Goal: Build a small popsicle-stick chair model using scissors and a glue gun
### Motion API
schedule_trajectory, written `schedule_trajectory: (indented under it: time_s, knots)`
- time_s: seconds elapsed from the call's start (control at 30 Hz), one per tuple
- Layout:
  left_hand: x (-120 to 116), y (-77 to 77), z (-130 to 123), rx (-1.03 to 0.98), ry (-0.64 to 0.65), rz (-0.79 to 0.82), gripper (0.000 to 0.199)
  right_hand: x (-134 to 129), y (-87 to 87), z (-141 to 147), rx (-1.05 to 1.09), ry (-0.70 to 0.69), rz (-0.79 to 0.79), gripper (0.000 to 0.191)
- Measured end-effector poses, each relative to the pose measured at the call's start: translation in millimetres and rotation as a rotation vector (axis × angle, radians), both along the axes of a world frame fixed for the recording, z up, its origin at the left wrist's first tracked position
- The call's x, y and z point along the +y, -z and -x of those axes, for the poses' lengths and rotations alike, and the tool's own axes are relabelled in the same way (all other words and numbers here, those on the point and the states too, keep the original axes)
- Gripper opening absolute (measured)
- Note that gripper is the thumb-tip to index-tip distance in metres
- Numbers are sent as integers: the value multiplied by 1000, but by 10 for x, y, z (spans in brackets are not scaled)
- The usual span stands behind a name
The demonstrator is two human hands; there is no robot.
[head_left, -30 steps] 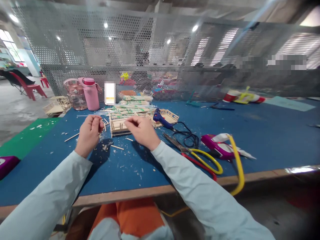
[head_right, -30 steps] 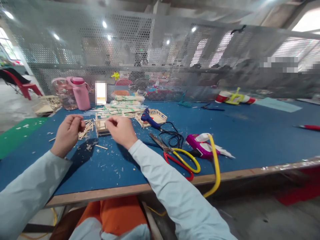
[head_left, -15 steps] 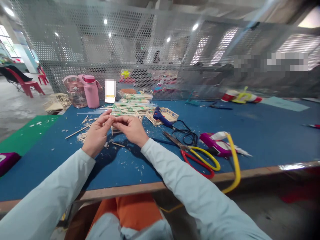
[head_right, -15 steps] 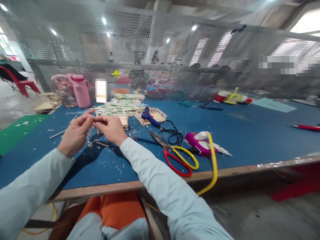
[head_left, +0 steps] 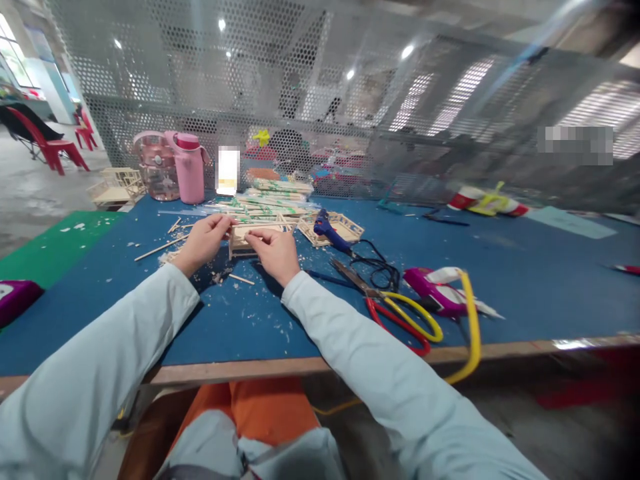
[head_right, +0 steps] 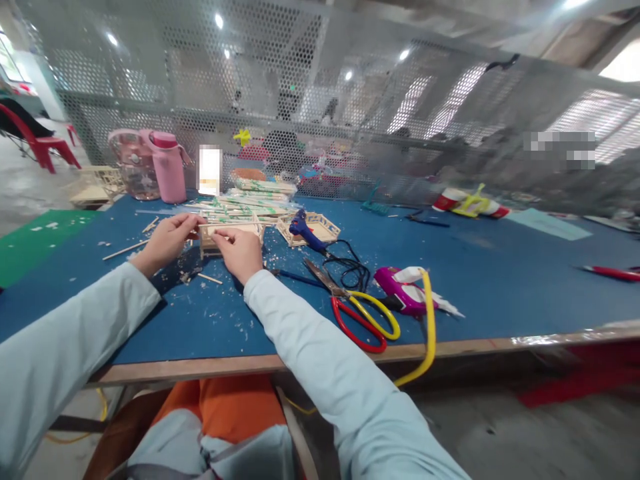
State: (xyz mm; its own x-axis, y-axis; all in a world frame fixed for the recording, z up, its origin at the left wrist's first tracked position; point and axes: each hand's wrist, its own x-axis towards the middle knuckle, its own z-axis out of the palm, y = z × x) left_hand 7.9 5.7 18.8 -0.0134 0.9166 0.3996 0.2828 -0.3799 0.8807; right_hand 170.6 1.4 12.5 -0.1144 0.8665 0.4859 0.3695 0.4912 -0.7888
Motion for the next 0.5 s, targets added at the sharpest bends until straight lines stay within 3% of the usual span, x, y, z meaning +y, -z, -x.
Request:
schedule_trajectory:
  time_s: [0.5]
  knots:
    - [-92,34,-67,116,-61,-80,30,-35,16,16,-112,80,-45,19]
